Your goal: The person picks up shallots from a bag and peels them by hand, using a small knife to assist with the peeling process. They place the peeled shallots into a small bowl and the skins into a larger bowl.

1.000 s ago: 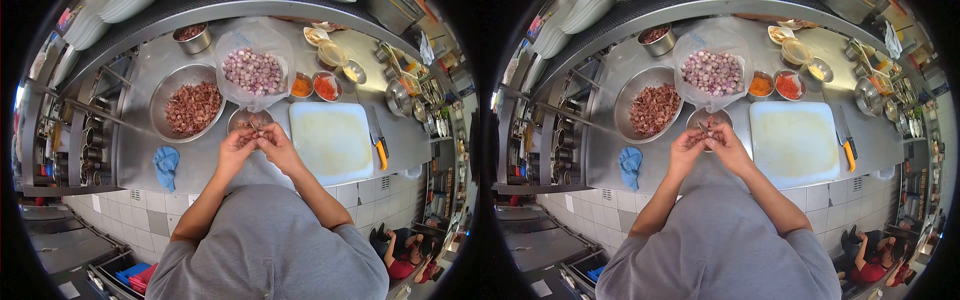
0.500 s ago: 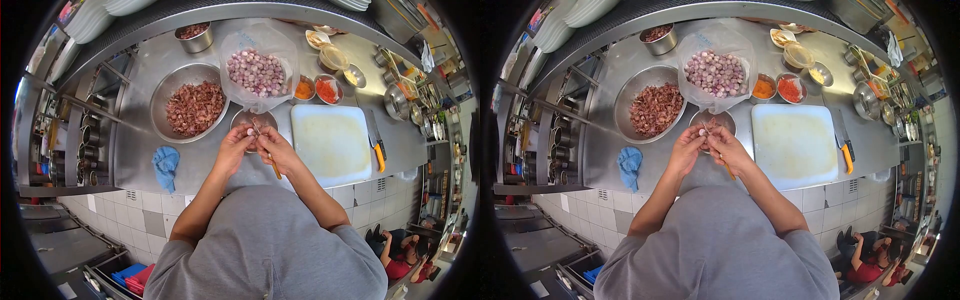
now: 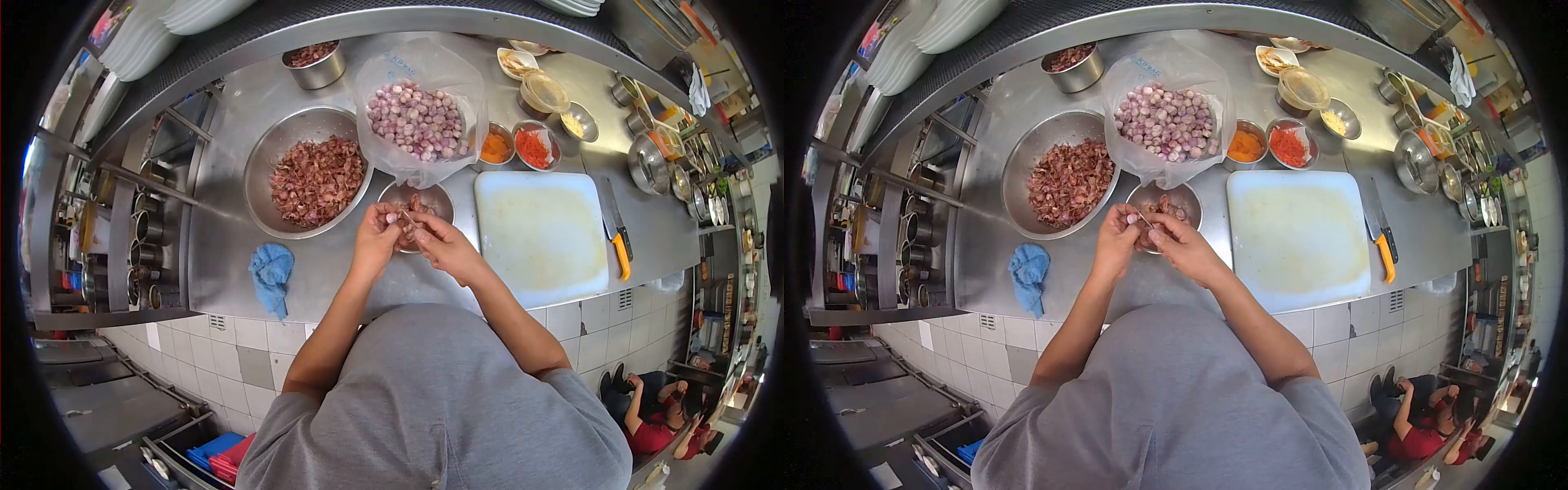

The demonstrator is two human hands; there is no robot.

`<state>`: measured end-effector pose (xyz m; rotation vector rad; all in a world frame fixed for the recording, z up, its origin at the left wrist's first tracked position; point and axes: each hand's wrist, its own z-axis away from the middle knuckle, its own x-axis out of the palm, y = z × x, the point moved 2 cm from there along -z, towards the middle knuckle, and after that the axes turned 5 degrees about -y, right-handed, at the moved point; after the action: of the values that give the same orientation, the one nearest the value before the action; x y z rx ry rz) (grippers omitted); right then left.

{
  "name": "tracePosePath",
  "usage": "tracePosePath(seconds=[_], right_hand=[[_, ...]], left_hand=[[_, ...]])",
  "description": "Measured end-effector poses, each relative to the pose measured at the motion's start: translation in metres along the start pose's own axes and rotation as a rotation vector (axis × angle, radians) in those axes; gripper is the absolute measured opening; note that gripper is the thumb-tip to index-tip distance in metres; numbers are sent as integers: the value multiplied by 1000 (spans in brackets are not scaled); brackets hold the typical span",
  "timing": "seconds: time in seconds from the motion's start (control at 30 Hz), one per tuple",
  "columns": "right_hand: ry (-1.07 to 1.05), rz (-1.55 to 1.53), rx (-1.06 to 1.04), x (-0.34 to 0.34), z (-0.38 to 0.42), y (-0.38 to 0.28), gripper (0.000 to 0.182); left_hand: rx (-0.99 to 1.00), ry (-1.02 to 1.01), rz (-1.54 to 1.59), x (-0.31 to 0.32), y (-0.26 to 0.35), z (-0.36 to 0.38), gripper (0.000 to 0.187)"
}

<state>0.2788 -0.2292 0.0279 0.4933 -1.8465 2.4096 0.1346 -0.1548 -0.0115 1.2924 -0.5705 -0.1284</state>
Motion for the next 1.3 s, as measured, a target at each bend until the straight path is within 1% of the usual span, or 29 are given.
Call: tracePosePath(seconds=[0.07, 0.13, 0.17, 0.2, 0.23, 0.3, 0.33, 0.4, 0.5, 0.57, 0.6, 0.67, 0.8, 0.87, 0.9, 0.97, 1.03, 1.1, 1.13, 1.17, 1.2, 1.27, 1.3], right_hand=[[7, -29, 66, -5, 0, 3, 41], [0, -90, 53, 0, 2, -5, 42], [-8, -149, 42, 1, 3, -7, 44], [-11, -150, 44, 1, 3, -6, 44], [-22, -141, 29, 1, 3, -6, 44], [-36, -133, 13, 1, 2, -4, 44], [-54, -123, 29, 1, 1, -2, 45], [-70, -115, 42, 1, 0, -1, 46], [-44, -136, 58, 0, 0, -2, 48], [-9, -32, 64, -3, 1, -4, 50], [-10, -30, 65, -3, 1, -4, 50], [14, 150, -73, 0, 3, -7, 51], [6, 86, -11, 3, 11, -16, 51], [-67, 275, -143, 2, 11, -16, 51], [-66, 275, -143, 1, 10, -11, 51], [-91, 275, -242, 0, 8, -3, 51], [-108, 245, -209, -1, 11, -7, 51], [-129, 216, -175, 0, 15, -16, 50], [-139, 229, -141, 1, 17, -21, 48], [-148, 241, -107, 2, 18, -24, 47], [-148, 241, -107, 2, 19, -24, 47], [-133, 249, -185, 3, 19, -26, 44], [-133, 249, -185, 4, 18, -25, 44]], left_hand=[[-13, -22, -22, -1, 2, 0, 22], [-25, -41, -45, 1, 6, 0, 21], [-39, -47, 20, 2, 7, 0, 21], [-53, -52, 85, 3, 7, 1, 22], [-53, -49, 84, 0, 4, 1, 22], [-32, -96, 199, -8, -3, 2, 23], [-32, -95, 196, -11, -5, 2, 23], [-14, -185, 285, -12, -4, 3, 24], [-30, -200, 334, -8, 4, 3, 22], [-45, -195, 355, -6, 10, 5, 20], [-60, -189, 377, -5, 11, 5, 19], [-60, -183, 395, -4, 13, 7, 18], [-33, -215, 485, -8, 9, 6, 18], [-1, -228, 523, -5, 7, 8, 18], [32, -240, 562, -3, 8, 9, 19], [34, -256, 550, 0, 11, 12, 19], [37, -270, 539, 1, 15, 14, 20], [45, -306, 455, -3, 19, 15, 20], [46, -306, 455, -3, 20, 15, 20], [68, -285, 389, -4, 21, 17, 20], [90, -265, 322, -5, 22, 17, 19], [108, -270, 309, -7, 21, 17, 19], [126, -275, 295, -7, 22, 17, 19]])
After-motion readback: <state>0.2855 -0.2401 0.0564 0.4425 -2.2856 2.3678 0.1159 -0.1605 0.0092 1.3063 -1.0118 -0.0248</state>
